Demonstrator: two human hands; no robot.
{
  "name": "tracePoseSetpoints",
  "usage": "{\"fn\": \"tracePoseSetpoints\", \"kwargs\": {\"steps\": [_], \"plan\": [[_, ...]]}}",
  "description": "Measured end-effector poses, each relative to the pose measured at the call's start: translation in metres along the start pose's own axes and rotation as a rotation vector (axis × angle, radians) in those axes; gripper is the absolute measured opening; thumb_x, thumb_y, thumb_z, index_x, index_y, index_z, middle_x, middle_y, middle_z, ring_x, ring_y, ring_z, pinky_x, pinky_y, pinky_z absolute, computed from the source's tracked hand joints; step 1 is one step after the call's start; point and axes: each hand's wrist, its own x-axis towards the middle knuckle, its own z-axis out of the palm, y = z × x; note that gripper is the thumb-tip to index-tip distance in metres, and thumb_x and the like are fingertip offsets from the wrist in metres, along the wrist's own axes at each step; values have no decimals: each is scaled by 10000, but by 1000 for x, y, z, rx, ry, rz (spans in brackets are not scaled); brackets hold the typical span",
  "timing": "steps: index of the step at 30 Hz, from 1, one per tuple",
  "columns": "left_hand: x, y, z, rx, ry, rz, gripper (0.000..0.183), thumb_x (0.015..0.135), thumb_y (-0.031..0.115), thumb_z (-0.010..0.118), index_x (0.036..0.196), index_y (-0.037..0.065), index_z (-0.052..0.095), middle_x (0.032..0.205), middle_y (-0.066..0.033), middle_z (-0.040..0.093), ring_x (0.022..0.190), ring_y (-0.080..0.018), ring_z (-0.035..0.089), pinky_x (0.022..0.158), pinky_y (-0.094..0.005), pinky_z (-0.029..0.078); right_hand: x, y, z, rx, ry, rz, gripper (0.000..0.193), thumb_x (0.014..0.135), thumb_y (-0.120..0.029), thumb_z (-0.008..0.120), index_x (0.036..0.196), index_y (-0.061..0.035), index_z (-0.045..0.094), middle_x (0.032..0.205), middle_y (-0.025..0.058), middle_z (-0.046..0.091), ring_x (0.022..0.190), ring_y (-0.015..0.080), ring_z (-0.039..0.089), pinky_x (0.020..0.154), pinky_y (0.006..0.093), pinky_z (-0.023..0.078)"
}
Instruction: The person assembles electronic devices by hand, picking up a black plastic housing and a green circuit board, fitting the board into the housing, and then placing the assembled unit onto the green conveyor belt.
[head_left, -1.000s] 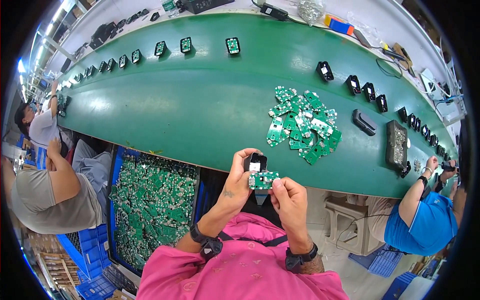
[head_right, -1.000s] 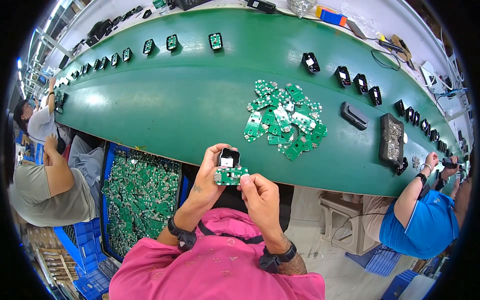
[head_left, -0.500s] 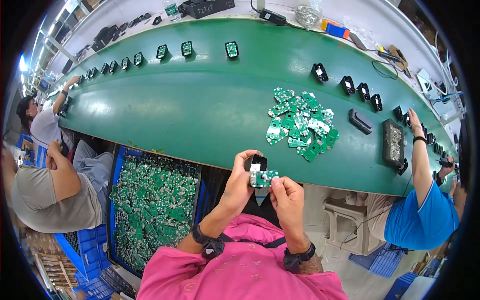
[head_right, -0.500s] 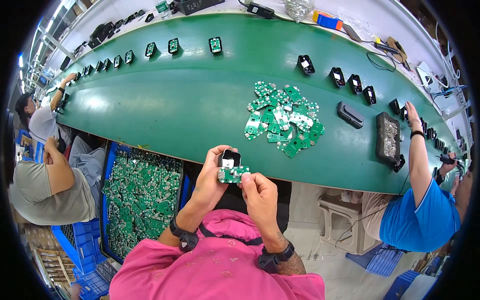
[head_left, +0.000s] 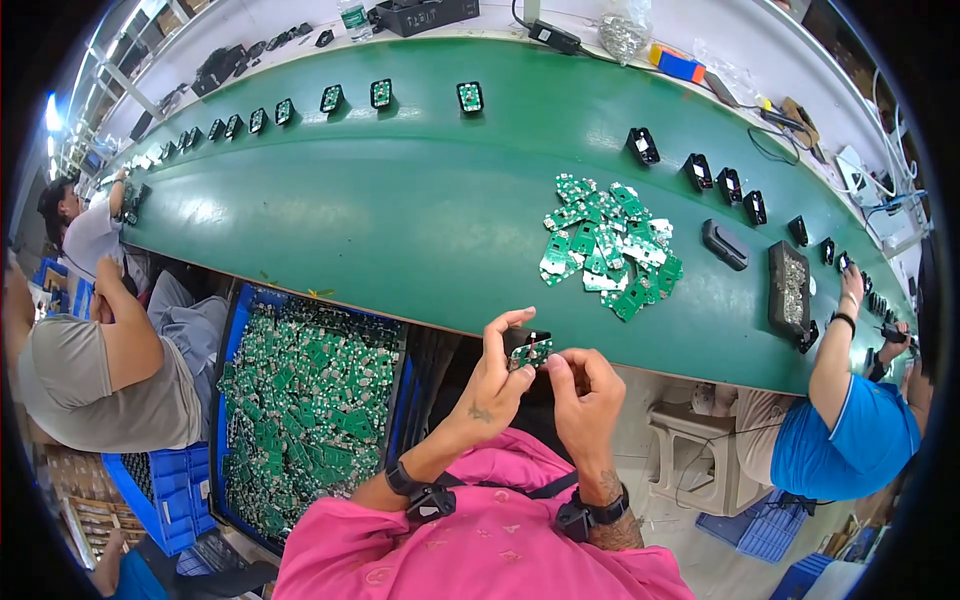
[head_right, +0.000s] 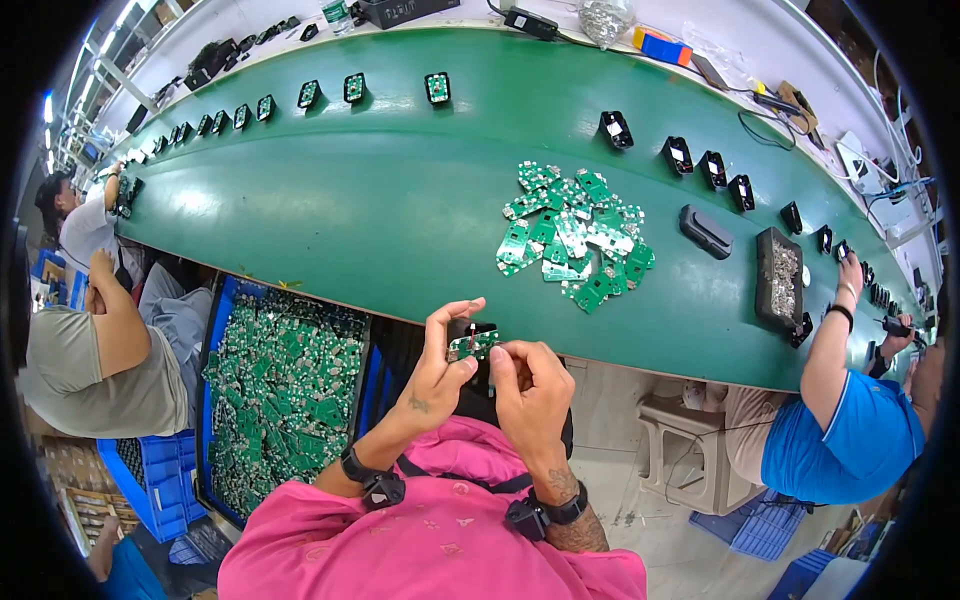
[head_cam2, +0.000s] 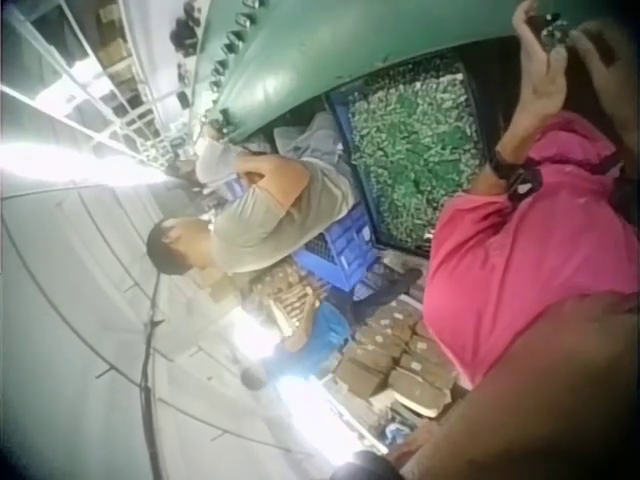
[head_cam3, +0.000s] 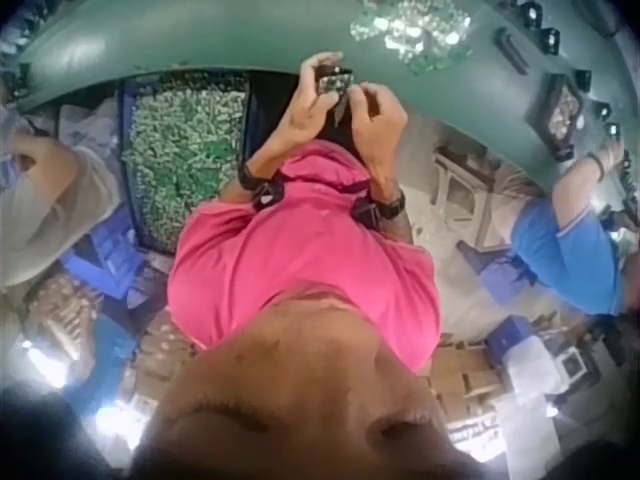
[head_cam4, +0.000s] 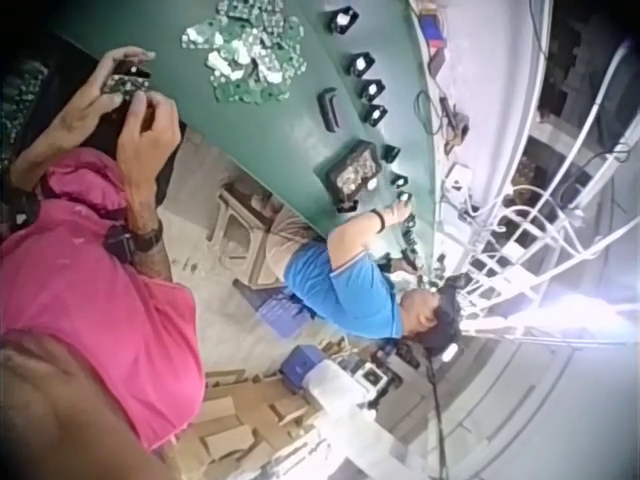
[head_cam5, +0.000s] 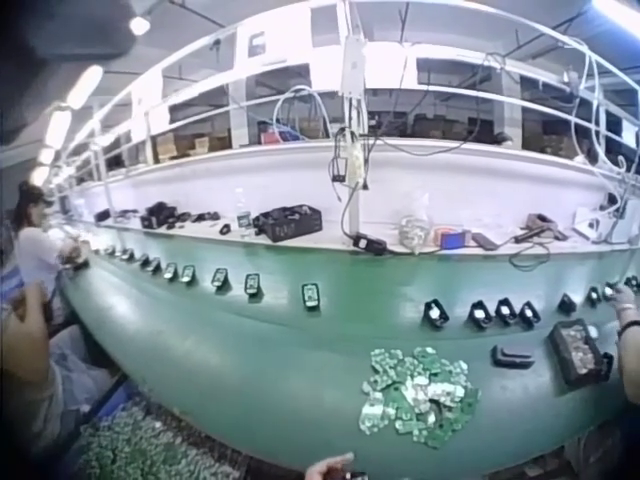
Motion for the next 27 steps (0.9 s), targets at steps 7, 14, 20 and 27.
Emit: {"fn": "tracePoseSetpoints", "kwargs": {"steps": [7,14,20,27], "plan": [[2,6,1,149,-81,-4,552,885,-43,466,1412,59,334,1358,-108,434,1018,-150,527,810,-270,477,3,2,2,320,-136,57,62,923,-25,657,929,35,642,778,-19,627,651,42,567,545,211,455],[-3,9,7,-157,-125,-201,468,886,23,532,1346,49,450,1185,-144,536,1088,-205,547,953,-320,443,1,18,8,109,13,-174,80,936,-37,647,945,42,635,787,14,621,616,45,553,510,205,430],[-4,0,2,-162,-69,-206,555,922,19,485,1461,54,358,944,-63,559,806,-124,520,750,-281,468,-6,26,9,250,-86,-113,60,935,-3,628,971,39,648,816,34,607,636,57,556,535,205,436],[-2,14,-1,41,-139,-240,611,952,70,469,1509,20,222,945,-133,565,799,-200,555,767,-329,478,0,18,0,325,-219,-47,59,943,-2,605,966,40,638,856,31,596,635,56,540,526,200,419]]}}
